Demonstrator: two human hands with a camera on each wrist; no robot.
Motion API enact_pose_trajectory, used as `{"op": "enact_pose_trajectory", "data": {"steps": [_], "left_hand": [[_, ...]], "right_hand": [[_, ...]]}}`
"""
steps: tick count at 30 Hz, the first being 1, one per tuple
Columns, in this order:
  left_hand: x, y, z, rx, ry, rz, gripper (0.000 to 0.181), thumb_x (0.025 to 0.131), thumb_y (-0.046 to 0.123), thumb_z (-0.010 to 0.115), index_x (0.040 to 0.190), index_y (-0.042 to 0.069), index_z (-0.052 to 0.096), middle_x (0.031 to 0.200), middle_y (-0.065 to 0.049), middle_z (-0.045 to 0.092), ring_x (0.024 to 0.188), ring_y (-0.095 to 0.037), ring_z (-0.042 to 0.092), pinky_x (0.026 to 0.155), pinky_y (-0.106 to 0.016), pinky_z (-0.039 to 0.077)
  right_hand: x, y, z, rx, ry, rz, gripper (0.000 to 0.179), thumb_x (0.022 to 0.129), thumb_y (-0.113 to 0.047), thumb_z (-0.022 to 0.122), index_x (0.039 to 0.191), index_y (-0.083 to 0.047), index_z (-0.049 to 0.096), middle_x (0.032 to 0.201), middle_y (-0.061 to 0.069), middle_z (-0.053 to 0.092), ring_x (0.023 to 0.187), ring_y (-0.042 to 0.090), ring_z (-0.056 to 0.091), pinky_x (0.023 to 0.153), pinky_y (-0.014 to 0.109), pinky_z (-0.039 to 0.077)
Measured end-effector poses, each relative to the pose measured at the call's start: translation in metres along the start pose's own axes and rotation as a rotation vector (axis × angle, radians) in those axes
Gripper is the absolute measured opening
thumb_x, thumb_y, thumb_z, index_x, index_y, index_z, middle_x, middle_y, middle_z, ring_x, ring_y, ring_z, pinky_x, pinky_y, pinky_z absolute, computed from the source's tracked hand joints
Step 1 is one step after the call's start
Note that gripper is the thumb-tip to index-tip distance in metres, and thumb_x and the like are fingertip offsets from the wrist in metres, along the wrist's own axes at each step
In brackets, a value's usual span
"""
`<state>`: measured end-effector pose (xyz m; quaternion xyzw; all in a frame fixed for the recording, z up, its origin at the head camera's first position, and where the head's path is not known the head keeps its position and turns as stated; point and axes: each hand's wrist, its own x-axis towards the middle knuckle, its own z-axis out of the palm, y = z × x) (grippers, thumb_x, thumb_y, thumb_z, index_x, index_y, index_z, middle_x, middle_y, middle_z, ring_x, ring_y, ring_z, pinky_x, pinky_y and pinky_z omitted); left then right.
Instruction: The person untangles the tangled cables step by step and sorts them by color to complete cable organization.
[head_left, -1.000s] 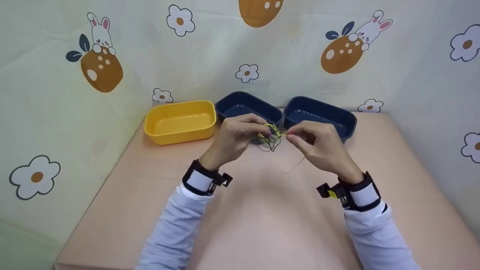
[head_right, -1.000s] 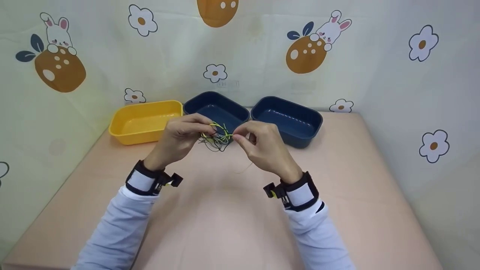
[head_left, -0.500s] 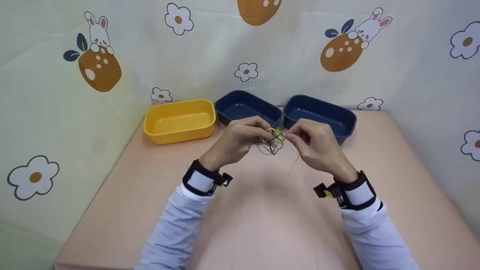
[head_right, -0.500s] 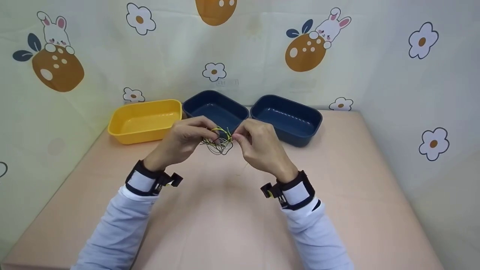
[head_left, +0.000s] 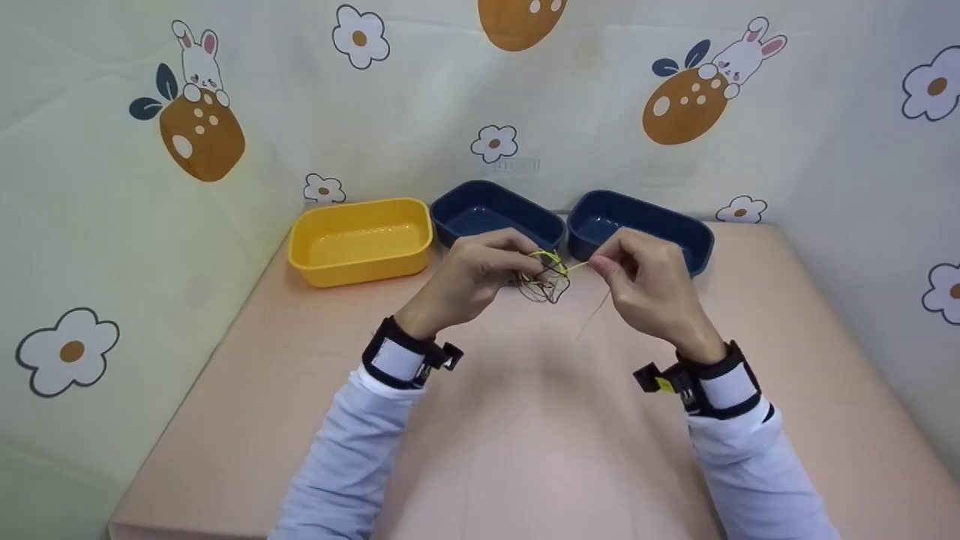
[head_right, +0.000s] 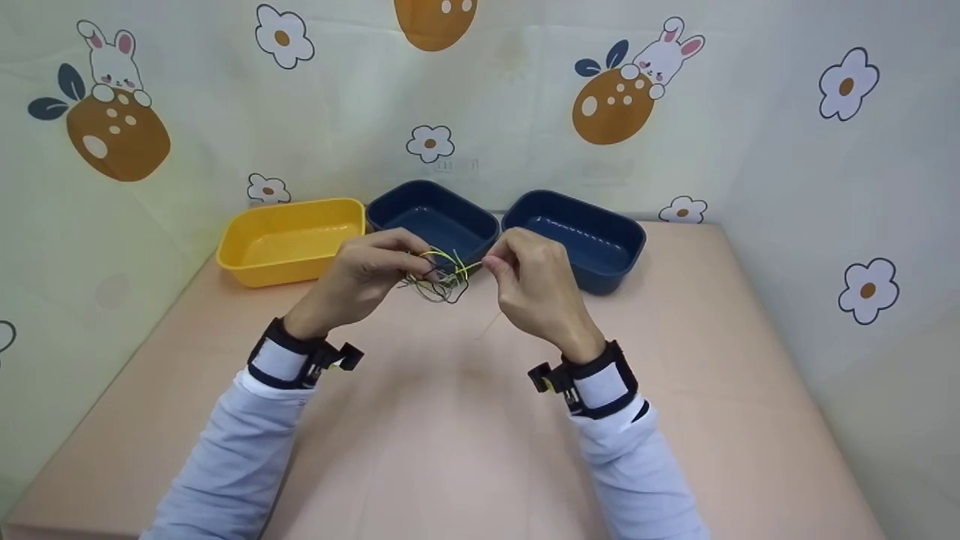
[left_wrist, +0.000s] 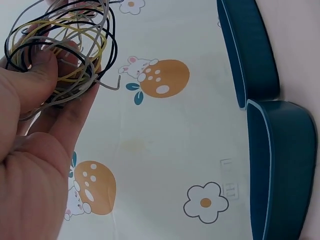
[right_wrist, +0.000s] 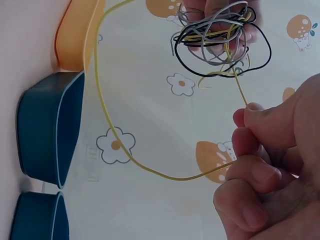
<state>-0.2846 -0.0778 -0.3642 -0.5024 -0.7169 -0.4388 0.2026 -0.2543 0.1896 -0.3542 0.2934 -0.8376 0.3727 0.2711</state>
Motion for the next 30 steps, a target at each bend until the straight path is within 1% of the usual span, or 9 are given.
{"op": "enact_pose_trajectory", "data": {"steps": [4, 9, 12, 16, 20, 23, 25, 28, 30], "left_hand": [[0.0, -0.001, -0.002, -0.007, 0.013, -0.01, 0.018, 0.098, -0.005, 0.071, 0.107, 0.004, 0.084, 0.107, -0.011, 0.077, 0.103, -0.021, 0.074, 0.097, -0.027, 0.063], [0.0, -0.001, -0.003, 0.025, 0.019, -0.053, 0.022, 0.098, -0.007, 0.07, 0.111, 0.004, 0.082, 0.109, -0.01, 0.077, 0.104, -0.019, 0.073, 0.098, -0.026, 0.062], [0.0, -0.001, -0.006, 0.046, 0.043, -0.068, 0.023, 0.098, -0.009, 0.067, 0.113, 0.003, 0.081, 0.11, -0.01, 0.077, 0.106, -0.019, 0.073, 0.097, -0.025, 0.062], [-0.001, -0.005, -0.012, 0.05, 0.091, -0.067, 0.023, 0.099, -0.01, 0.066, 0.113, 0.001, 0.079, 0.111, -0.011, 0.077, 0.108, -0.019, 0.072, 0.097, -0.027, 0.062], [-0.005, -0.01, -0.022, 0.028, 0.148, -0.089, 0.027, 0.097, -0.014, 0.063, 0.113, 0.001, 0.079, 0.112, -0.01, 0.078, 0.109, -0.019, 0.071, 0.098, -0.028, 0.062], [-0.008, -0.013, -0.028, 0.026, 0.183, -0.116, 0.029, 0.098, -0.016, 0.061, 0.113, 0.002, 0.079, 0.113, -0.01, 0.078, 0.109, -0.019, 0.072, 0.099, -0.029, 0.062], [-0.01, -0.014, -0.031, 0.039, 0.204, -0.135, 0.029, 0.099, -0.015, 0.061, 0.113, 0.002, 0.079, 0.113, -0.009, 0.078, 0.109, -0.018, 0.072, 0.099, -0.029, 0.062], [-0.011, -0.015, -0.034, 0.048, 0.231, -0.164, 0.026, 0.1, -0.012, 0.063, 0.114, 0.002, 0.079, 0.113, -0.01, 0.078, 0.109, -0.017, 0.072, 0.1, -0.029, 0.062], [-0.011, -0.015, -0.035, 0.046, 0.239, -0.179, 0.025, 0.1, -0.011, 0.063, 0.115, 0.001, 0.079, 0.114, -0.011, 0.077, 0.11, -0.017, 0.072, 0.101, -0.029, 0.062]], "right_hand": [[0.001, 0.001, -0.004, -0.001, 0.022, 0.004, 0.013, 0.097, -0.001, 0.075, 0.086, -0.007, 0.074, 0.072, -0.004, 0.063, 0.06, 0.01, 0.048, 0.052, 0.016, 0.035], [0.003, 0.003, -0.007, -0.024, 0.025, 0.001, 0.012, 0.098, -0.001, 0.074, 0.086, -0.004, 0.073, 0.073, -0.002, 0.063, 0.061, 0.01, 0.049, 0.053, 0.016, 0.036], [0.003, 0.005, -0.01, -0.037, 0.039, 0.008, 0.012, 0.098, -0.001, 0.074, 0.086, -0.003, 0.072, 0.073, 0.0, 0.064, 0.061, 0.011, 0.05, 0.054, 0.015, 0.036], [0.003, 0.011, -0.019, -0.048, 0.078, 0.035, 0.011, 0.099, -0.001, 0.073, 0.087, -0.001, 0.073, 0.072, 0.003, 0.064, 0.06, 0.011, 0.05, 0.054, 0.015, 0.037], [0.002, 0.02, -0.032, -0.047, 0.14, 0.117, 0.011, 0.1, -0.003, 0.072, 0.089, -0.001, 0.075, 0.07, 0.003, 0.063, 0.059, 0.011, 0.048, 0.052, 0.016, 0.036], [0.002, 0.026, -0.04, -0.035, 0.188, 0.213, 0.01, 0.1, -0.008, 0.074, 0.091, -0.003, 0.078, 0.071, 0.002, 0.063, 0.058, 0.009, 0.049, 0.052, 0.016, 0.036], [0.001, 0.03, -0.043, -0.022, 0.22, 0.269, 0.011, 0.1, -0.012, 0.074, 0.094, -0.005, 0.08, 0.073, 0.003, 0.065, 0.059, 0.009, 0.052, 0.051, 0.016, 0.038], [0.001, 0.038, -0.046, -0.003, 0.274, 0.348, 0.014, 0.101, -0.018, 0.075, 0.099, -0.006, 0.081, 0.076, 0.008, 0.069, 0.062, 0.009, 0.059, 0.052, 0.018, 0.041], [0.0, 0.044, -0.048, 0.005, 0.292, 0.411, 0.017, 0.102, -0.022, 0.074, 0.102, -0.006, 0.081, 0.077, 0.008, 0.072, 0.064, 0.01, 0.063, 0.052, 0.02, 0.042]]}}
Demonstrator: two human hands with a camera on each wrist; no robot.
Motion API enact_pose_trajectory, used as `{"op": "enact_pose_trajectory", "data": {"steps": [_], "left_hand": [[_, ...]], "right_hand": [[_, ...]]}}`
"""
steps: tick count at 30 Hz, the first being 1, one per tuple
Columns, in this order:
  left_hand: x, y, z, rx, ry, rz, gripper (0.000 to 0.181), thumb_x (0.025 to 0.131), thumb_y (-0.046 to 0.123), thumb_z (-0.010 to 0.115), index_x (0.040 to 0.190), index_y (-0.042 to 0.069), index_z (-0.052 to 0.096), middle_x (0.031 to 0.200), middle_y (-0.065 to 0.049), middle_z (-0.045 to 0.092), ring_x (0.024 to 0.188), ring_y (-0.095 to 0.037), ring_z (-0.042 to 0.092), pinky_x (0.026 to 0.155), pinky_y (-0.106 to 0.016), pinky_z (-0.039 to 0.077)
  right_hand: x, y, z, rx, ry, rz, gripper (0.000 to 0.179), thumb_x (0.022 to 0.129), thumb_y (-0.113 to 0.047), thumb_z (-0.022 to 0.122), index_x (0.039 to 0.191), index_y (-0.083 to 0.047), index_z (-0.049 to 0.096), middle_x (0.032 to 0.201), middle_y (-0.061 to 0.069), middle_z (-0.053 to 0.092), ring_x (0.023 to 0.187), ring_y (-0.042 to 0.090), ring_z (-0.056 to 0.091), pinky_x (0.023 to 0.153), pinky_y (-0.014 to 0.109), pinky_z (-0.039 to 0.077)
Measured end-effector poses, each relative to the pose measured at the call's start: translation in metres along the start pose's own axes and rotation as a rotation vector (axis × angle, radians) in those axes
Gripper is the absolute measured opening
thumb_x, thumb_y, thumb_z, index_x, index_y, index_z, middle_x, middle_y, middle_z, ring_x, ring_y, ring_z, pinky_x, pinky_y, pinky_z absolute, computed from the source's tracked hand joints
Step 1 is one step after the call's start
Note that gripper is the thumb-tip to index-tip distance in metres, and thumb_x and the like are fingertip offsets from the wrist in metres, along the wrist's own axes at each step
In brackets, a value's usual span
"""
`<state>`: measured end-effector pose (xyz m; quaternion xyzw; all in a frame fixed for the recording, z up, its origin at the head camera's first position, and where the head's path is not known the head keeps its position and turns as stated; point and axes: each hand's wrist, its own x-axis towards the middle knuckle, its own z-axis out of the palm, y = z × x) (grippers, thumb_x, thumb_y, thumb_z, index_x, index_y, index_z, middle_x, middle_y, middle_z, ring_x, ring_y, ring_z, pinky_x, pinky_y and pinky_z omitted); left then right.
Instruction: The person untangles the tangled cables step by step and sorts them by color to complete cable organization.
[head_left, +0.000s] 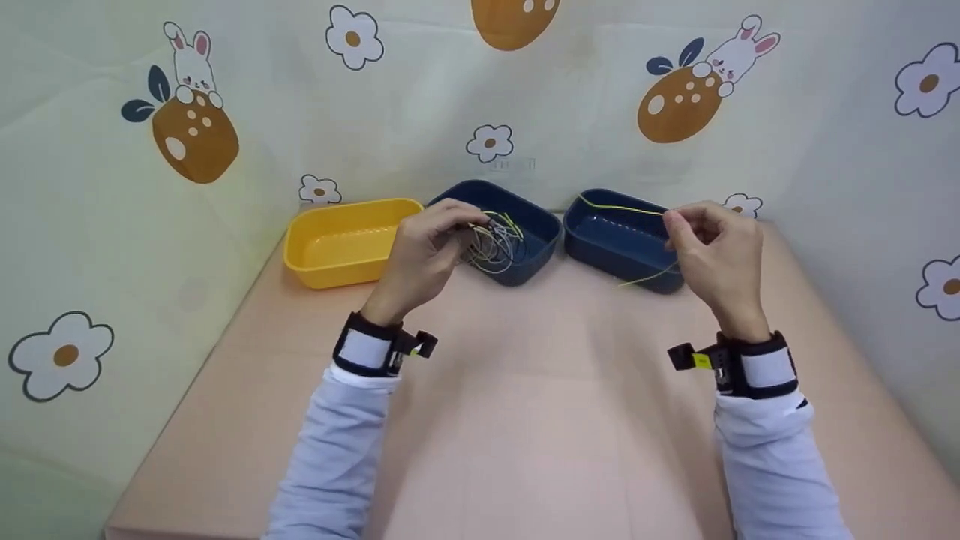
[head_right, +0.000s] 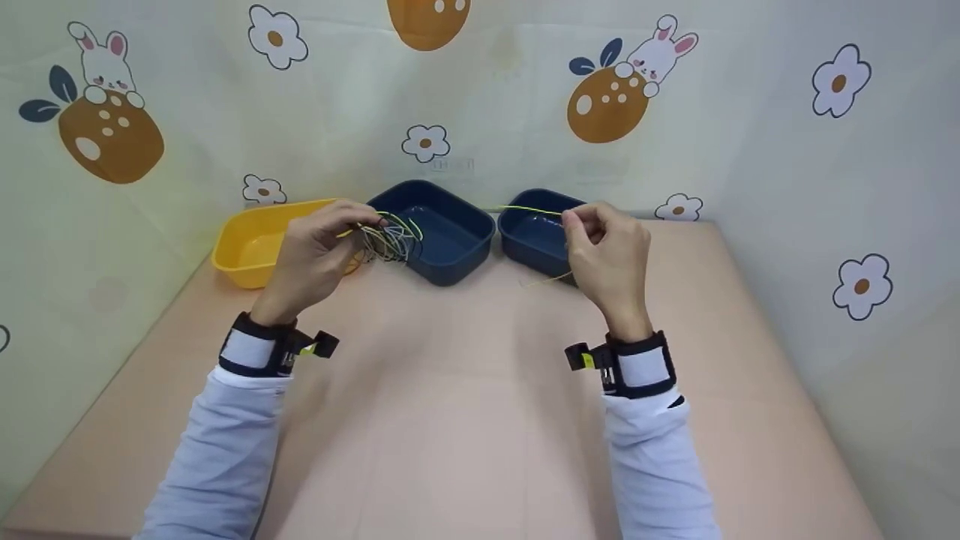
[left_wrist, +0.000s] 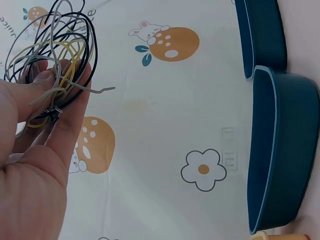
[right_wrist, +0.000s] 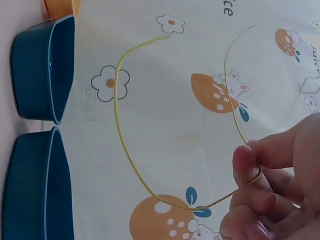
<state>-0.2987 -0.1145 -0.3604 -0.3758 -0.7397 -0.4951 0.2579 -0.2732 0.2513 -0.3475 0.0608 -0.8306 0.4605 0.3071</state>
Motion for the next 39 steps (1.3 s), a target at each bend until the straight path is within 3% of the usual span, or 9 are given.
{"op": "enact_pose_trajectory", "data": {"steps": [5, 10, 12, 16, 20, 24, 30, 35, 39], "left_hand": [[0.0, 0.0, -0.001, -0.008, -0.005, -0.015, 0.026, 0.1, -0.011, 0.062, 0.115, 0.002, 0.079, 0.114, -0.011, 0.077, 0.11, -0.017, 0.072, 0.1, -0.029, 0.062], [0.0, 0.0, 0.001, -0.029, -0.006, -0.022, 0.028, 0.099, -0.013, 0.063, 0.115, 0.003, 0.079, 0.114, -0.01, 0.077, 0.109, -0.018, 0.071, 0.098, -0.028, 0.062], [0.001, 0.0, 0.002, -0.036, -0.009, -0.027, 0.028, 0.099, -0.013, 0.063, 0.115, 0.004, 0.079, 0.115, -0.009, 0.078, 0.109, -0.018, 0.071, 0.098, -0.028, 0.062], [0.002, 0.0, 0.004, -0.042, -0.017, -0.032, 0.03, 0.098, -0.013, 0.063, 0.115, 0.004, 0.079, 0.115, -0.008, 0.078, 0.11, -0.016, 0.071, 0.099, -0.028, 0.062], [0.002, -0.002, 0.006, -0.056, -0.033, -0.036, 0.031, 0.099, -0.013, 0.062, 0.117, 0.006, 0.079, 0.117, -0.006, 0.078, 0.111, -0.015, 0.071, 0.098, -0.029, 0.062], [0.0, -0.004, 0.006, -0.056, -0.04, -0.048, 0.032, 0.099, -0.012, 0.063, 0.12, 0.007, 0.079, 0.119, -0.005, 0.078, 0.114, -0.015, 0.071, 0.099, -0.028, 0.061], [-0.004, -0.005, 0.008, -0.06, -0.03, -0.074, 0.031, 0.099, -0.01, 0.065, 0.12, 0.009, 0.079, 0.12, -0.004, 0.078, 0.109, -0.015, 0.07, 0.091, -0.023, 0.06], [-0.002, -0.003, 0.015, -0.073, -0.057, -0.072, 0.029, 0.1, -0.008, 0.066, 0.121, 0.007, 0.078, 0.119, -0.005, 0.078, 0.106, -0.014, 0.07, 0.089, -0.024, 0.061], [-0.002, -0.002, 0.021, -0.113, -0.079, -0.09, 0.028, 0.1, -0.008, 0.066, 0.121, 0.006, 0.077, 0.119, -0.006, 0.077, 0.108, -0.016, 0.072, 0.093, -0.027, 0.063]], "right_hand": [[0.004, 0.017, 0.0, 0.039, -0.063, 0.172, 0.021, 0.104, -0.026, 0.071, 0.106, -0.007, 0.077, 0.077, 0.0, 0.076, 0.064, 0.01, 0.066, 0.053, 0.02, 0.049], [0.01, 0.038, 0.002, 0.119, -0.131, 0.23, 0.018, 0.107, -0.019, 0.065, 0.111, -0.001, 0.071, 0.087, 0.006, 0.079, 0.069, 0.014, 0.074, 0.065, 0.025, 0.065], [0.014, 0.047, 0.003, 0.06, -0.11, 0.216, 0.019, 0.108, -0.019, 0.063, 0.112, -0.001, 0.07, 0.092, 0.009, 0.081, 0.07, 0.01, 0.075, 0.067, 0.023, 0.066], [0.027, 0.067, 0.012, -0.186, -0.015, 0.131, 0.024, 0.107, -0.02, 0.063, 0.111, -0.001, 0.075, 0.097, 0.016, 0.081, 0.072, 0.006, 0.071, 0.07, 0.016, 0.056], [0.038, 0.087, 0.027, -0.376, 0.045, 0.061, 0.024, 0.103, -0.015, 0.063, 0.104, 0.004, 0.078, 0.094, 0.024, 0.079, 0.082, 0.032, 0.071, 0.077, 0.04, 0.053], [0.043, 0.101, 0.041, -0.475, -0.015, 0.081, 0.023, 0.099, -0.009, 0.061, 0.098, 0.007, 0.077, 0.1, 0.029, 0.075, 0.095, 0.05, 0.069, 0.084, 0.061, 0.056], [0.046, 0.11, 0.058, -0.571, -0.193, 0.125, 0.025, 0.097, -0.01, 0.06, 0.091, 0.004, 0.08, 0.102, 0.027, 0.077, 0.099, 0.05, 0.071, 0.085, 0.063, 0.057], [0.041, 0.11, 0.062, -0.512, -0.244, 0.099, 0.025, 0.099, -0.015, 0.066, 0.106, 0.004, 0.08, 0.107, 0.026, 0.079, 0.102, 0.05, 0.073, 0.091, 0.061, 0.058], [0.033, 0.095, 0.063, -0.358, -0.234, 0.054, 0.023, 0.099, -0.015, 0.066, 0.107, 0.002, 0.079, 0.1, 0.02, 0.08, 0.092, 0.037, 0.074, 0.081, 0.046, 0.058]]}}
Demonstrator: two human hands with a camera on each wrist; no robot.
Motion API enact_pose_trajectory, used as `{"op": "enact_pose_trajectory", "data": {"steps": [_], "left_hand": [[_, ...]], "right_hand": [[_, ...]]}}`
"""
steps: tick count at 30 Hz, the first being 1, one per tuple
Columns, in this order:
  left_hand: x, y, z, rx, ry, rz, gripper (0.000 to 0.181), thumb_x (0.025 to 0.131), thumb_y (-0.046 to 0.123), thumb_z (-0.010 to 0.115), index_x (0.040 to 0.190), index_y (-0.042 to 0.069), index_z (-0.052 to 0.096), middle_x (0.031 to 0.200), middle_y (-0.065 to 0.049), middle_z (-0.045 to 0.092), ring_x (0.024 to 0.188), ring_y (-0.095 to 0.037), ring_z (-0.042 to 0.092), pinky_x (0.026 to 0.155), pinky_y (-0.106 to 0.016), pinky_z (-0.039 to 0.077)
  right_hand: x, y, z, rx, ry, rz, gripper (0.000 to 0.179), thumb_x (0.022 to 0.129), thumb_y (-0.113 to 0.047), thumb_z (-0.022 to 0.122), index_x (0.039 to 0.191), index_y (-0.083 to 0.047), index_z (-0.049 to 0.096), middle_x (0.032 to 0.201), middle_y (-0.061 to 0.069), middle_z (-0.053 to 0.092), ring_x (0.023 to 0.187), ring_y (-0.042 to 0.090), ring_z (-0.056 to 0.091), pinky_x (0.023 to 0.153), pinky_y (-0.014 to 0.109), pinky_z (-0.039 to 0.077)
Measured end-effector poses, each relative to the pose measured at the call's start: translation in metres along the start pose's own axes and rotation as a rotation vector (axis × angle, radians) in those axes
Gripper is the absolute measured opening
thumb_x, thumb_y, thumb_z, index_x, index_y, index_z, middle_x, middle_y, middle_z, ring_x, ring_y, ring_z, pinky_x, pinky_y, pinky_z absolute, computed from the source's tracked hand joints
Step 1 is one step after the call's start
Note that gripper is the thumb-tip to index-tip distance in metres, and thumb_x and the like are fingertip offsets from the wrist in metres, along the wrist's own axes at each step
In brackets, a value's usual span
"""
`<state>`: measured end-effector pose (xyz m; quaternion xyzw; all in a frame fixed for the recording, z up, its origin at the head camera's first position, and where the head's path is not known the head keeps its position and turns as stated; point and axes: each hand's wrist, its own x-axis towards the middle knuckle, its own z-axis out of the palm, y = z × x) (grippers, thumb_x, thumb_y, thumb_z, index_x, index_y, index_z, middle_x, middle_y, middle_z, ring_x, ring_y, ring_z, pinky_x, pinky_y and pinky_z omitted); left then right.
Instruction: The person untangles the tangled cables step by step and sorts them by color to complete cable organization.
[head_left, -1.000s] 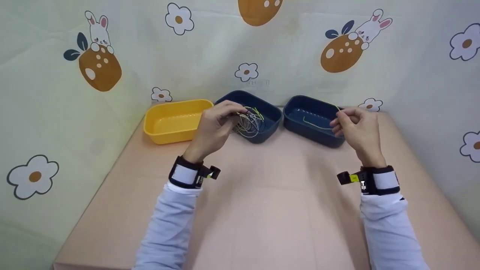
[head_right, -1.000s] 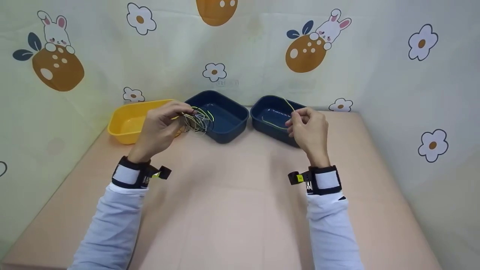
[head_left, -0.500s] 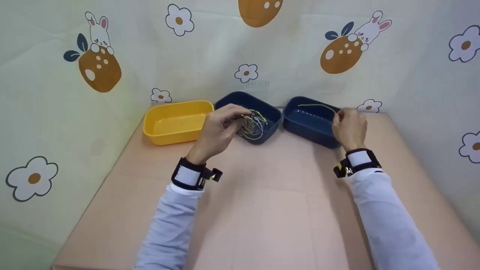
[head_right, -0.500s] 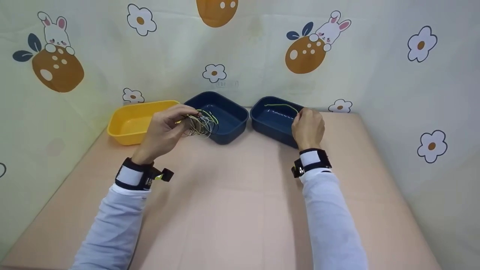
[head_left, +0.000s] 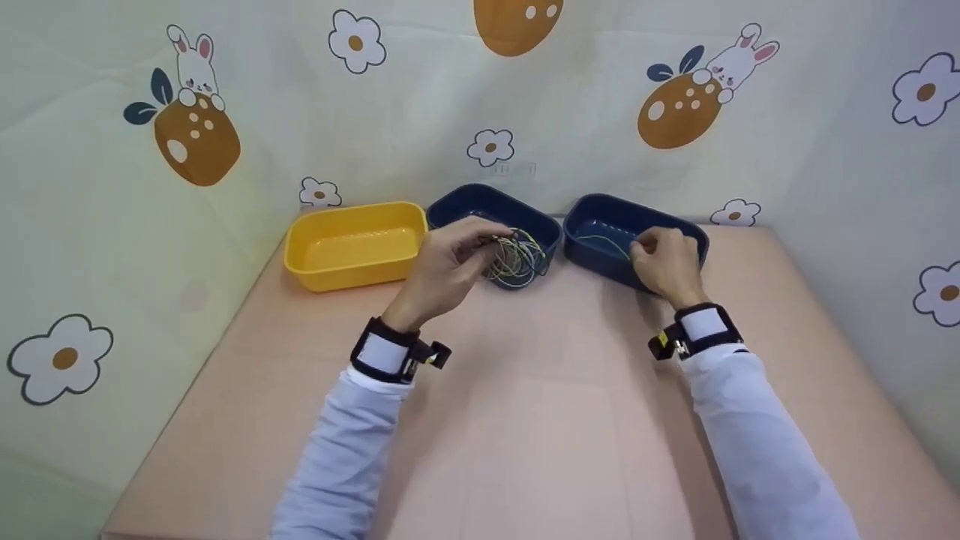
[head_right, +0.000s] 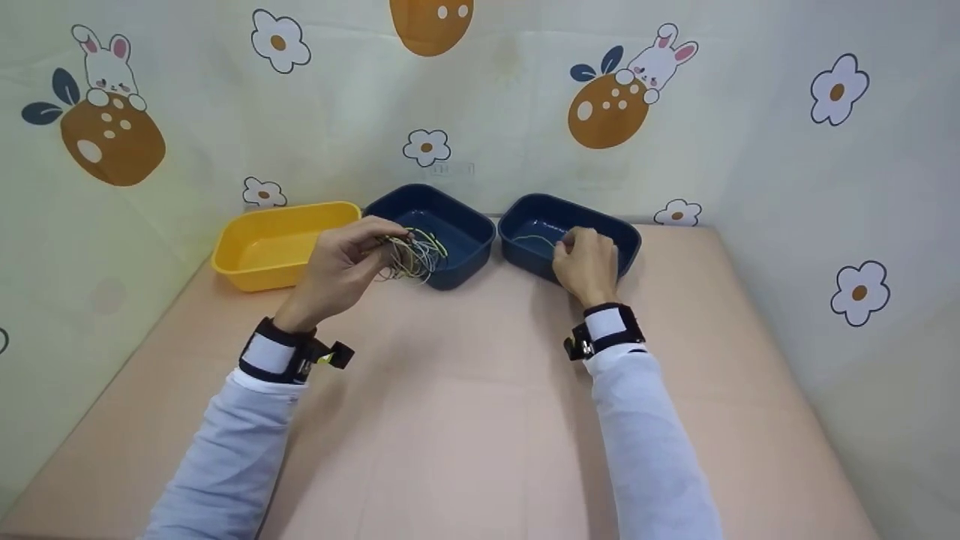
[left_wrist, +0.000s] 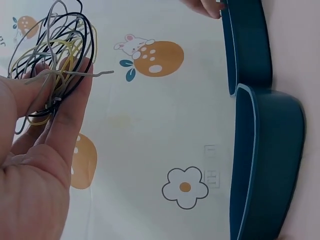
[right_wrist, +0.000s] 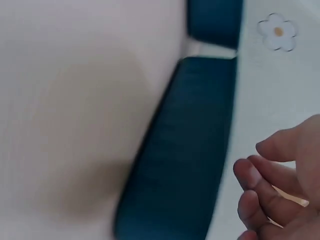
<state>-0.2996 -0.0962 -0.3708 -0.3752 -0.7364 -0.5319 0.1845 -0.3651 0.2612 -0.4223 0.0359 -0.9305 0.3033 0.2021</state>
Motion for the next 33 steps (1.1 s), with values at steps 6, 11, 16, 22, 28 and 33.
{"op": "enact_pose_trajectory", "data": {"steps": [6, 11, 16, 22, 28, 33], "left_hand": [[-0.001, 0.001, 0.007, -0.103, -0.027, -0.035, 0.029, 0.1, -0.01, 0.064, 0.123, 0.003, 0.075, 0.123, -0.009, 0.076, 0.113, -0.023, 0.074, 0.1, -0.032, 0.063], [-0.002, 0.002, 0.012, -0.119, -0.035, -0.04, 0.028, 0.1, -0.011, 0.064, 0.122, 0.002, 0.074, 0.122, -0.01, 0.075, 0.111, -0.015, 0.073, 0.1, -0.032, 0.063], [-0.003, 0.005, 0.016, -0.171, -0.046, -0.059, 0.026, 0.101, -0.009, 0.063, 0.122, 0.002, 0.074, 0.122, -0.01, 0.075, 0.108, -0.016, 0.074, 0.099, -0.033, 0.064], [-0.003, 0.009, 0.016, -0.239, -0.05, -0.068, 0.025, 0.102, -0.008, 0.063, 0.123, 0.001, 0.074, 0.121, -0.011, 0.076, 0.105, -0.02, 0.075, 0.098, -0.036, 0.065], [-0.001, 0.009, 0.015, -0.246, -0.068, -0.068, 0.024, 0.102, -0.008, 0.062, 0.122, -0.001, 0.073, 0.121, -0.015, 0.075, 0.105, -0.02, 0.075, 0.097, -0.036, 0.065], [-0.002, 0.008, 0.014, -0.211, -0.098, -0.091, 0.023, 0.103, -0.008, 0.059, 0.121, -0.001, 0.072, 0.12, -0.016, 0.074, 0.101, -0.018, 0.072, 0.093, -0.03, 0.064]], "right_hand": [[-0.022, -0.045, -0.018, 0.176, -0.076, -0.207, 0.015, 0.102, -0.016, 0.07, 0.108, -0.008, 0.081, 0.1, 0.007, 0.08, 0.085, 0.019, 0.067, 0.073, 0.02, 0.049], [-0.046, -0.086, -0.032, 0.33, -0.105, -0.378, 0.009, 0.101, -0.012, 0.074, 0.106, -0.012, 0.082, 0.101, 0.001, 0.081, 0.083, 0.014, 0.066, 0.072, 0.016, 0.052], [-0.063, -0.108, -0.038, 0.487, -0.135, -0.54, 0.015, 0.097, -0.005, 0.076, 0.11, -0.011, 0.08, 0.104, 0.001, 0.078, 0.086, 0.014, 0.067, 0.076, 0.017, 0.057], [-0.067, -0.12, -0.034, 0.527, -0.1, -0.678, 0.023, 0.093, 0.002, 0.078, 0.112, -0.011, 0.079, 0.105, 0.005, 0.074, 0.09, 0.018, 0.065, 0.08, 0.02, 0.057], [-0.067, -0.117, -0.037, 0.524, -0.06, -0.7, 0.017, 0.091, 0.008, 0.079, 0.103, -0.004, 0.08, 0.11, 0.01, 0.077, 0.095, 0.013, 0.071, 0.084, 0.016, 0.06], [-0.068, -0.111, -0.044, 0.525, -0.091, -0.689, 0.013, 0.095, 0.007, 0.075, 0.102, -0.003, 0.079, 0.095, 0.009, 0.081, 0.083, 0.009, 0.073, 0.07, 0.016, 0.059]]}}
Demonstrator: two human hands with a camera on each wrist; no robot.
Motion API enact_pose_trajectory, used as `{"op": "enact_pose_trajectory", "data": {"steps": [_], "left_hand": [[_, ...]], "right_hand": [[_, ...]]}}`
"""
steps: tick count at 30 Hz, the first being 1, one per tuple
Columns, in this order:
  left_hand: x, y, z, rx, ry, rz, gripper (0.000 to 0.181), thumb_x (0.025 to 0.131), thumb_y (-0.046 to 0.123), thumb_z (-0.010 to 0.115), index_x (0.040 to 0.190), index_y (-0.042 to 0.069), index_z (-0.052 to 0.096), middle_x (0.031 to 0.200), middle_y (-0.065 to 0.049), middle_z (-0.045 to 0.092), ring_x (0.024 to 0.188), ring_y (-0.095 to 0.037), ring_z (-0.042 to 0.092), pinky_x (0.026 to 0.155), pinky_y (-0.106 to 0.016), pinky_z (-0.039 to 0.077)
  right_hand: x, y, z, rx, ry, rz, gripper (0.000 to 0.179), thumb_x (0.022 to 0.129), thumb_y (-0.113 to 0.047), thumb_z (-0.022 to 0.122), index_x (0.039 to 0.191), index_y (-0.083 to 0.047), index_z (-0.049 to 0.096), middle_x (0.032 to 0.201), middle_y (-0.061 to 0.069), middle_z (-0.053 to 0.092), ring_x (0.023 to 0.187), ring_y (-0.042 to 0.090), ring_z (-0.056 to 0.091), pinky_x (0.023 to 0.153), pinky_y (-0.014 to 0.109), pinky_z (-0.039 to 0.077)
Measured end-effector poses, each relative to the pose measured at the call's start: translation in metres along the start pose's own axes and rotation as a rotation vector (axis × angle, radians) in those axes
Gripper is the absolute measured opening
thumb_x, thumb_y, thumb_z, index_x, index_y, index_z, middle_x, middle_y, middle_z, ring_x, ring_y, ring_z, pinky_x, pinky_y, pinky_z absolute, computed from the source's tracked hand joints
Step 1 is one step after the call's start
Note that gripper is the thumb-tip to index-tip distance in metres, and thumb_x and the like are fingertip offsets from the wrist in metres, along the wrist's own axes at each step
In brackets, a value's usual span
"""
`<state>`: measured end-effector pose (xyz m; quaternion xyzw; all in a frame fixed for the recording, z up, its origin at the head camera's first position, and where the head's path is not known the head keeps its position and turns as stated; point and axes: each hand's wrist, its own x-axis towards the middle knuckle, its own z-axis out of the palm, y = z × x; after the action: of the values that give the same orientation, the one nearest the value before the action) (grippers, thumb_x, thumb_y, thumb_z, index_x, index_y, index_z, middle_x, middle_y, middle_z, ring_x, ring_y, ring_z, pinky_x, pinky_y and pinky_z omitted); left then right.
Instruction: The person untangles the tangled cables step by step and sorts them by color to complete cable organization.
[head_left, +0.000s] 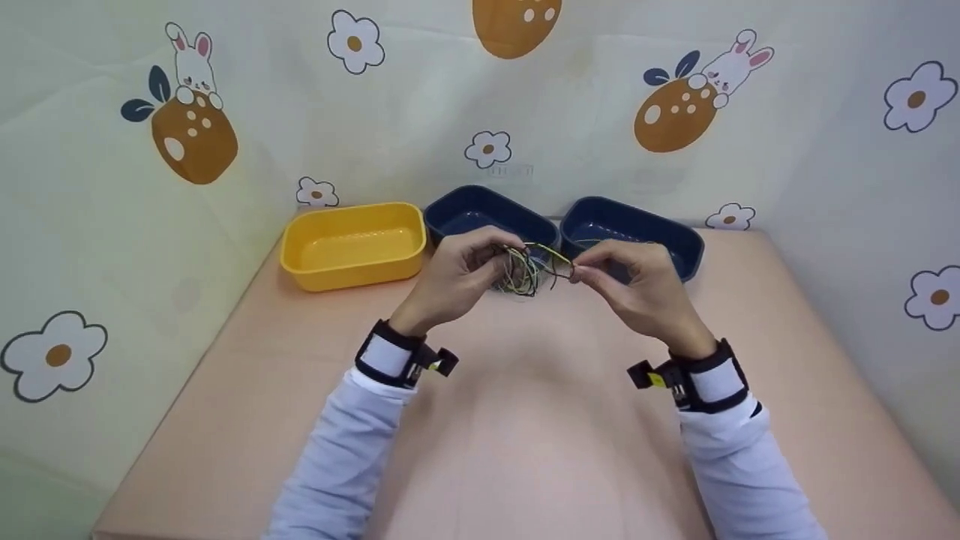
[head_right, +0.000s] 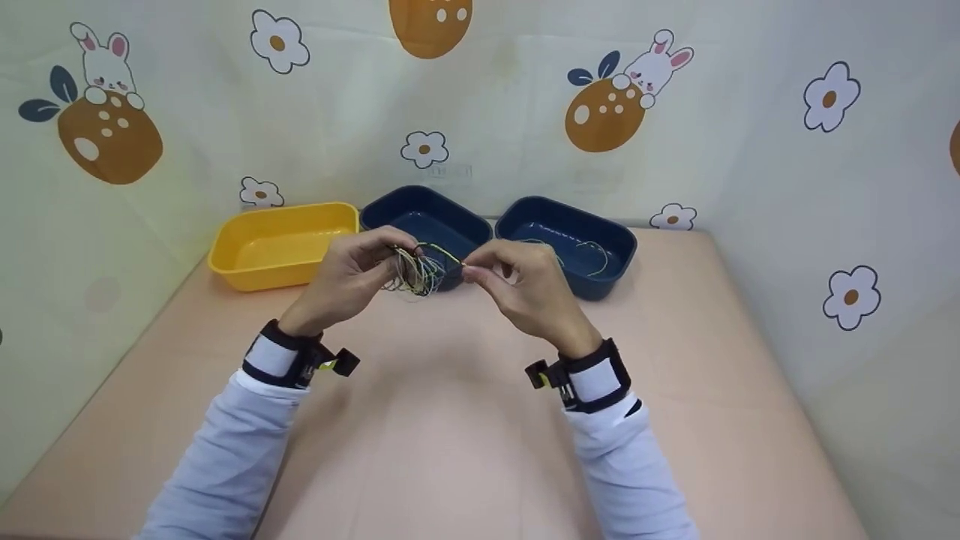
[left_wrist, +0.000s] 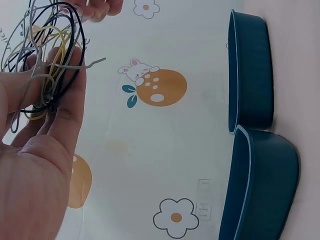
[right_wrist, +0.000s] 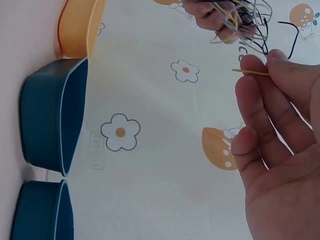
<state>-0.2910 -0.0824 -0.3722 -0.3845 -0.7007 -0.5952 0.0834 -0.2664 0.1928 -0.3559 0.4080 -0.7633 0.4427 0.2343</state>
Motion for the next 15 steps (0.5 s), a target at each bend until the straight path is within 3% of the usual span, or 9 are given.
{"op": "enact_pose_trajectory", "data": {"steps": [7, 12, 15], "left_hand": [[-0.001, 0.001, -0.003, 0.044, -0.04, -0.018, 0.025, 0.103, -0.008, 0.06, 0.121, 0.003, 0.073, 0.116, -0.01, 0.075, 0.095, -0.015, 0.069, 0.083, -0.024, 0.062], [-0.002, 0.002, -0.005, 0.086, -0.045, -0.013, 0.024, 0.102, -0.008, 0.06, 0.119, 0.004, 0.074, 0.113, -0.008, 0.075, 0.087, -0.015, 0.066, 0.074, -0.022, 0.058], [-0.002, 0.002, -0.007, 0.086, -0.037, -0.001, 0.024, 0.102, -0.01, 0.059, 0.117, 0.002, 0.074, 0.112, -0.009, 0.075, 0.09, -0.016, 0.067, 0.078, -0.022, 0.059]], "right_hand": [[0.0, 0.001, -0.007, -0.112, 0.086, -0.001, 0.01, 0.096, 0.003, 0.075, 0.098, -0.005, 0.08, 0.081, 0.003, 0.076, 0.066, 0.007, 0.061, 0.057, 0.014, 0.046], [-0.001, 0.005, -0.013, -0.181, 0.163, 0.01, 0.01, 0.095, 0.003, 0.077, 0.095, -0.007, 0.079, 0.075, 0.002, 0.073, 0.064, 0.007, 0.059, 0.057, 0.013, 0.045], [-0.002, 0.007, -0.017, -0.202, 0.206, 0.033, 0.008, 0.095, 0.002, 0.077, 0.094, -0.006, 0.078, 0.075, 0.004, 0.072, 0.065, 0.007, 0.06, 0.057, 0.013, 0.047]]}}
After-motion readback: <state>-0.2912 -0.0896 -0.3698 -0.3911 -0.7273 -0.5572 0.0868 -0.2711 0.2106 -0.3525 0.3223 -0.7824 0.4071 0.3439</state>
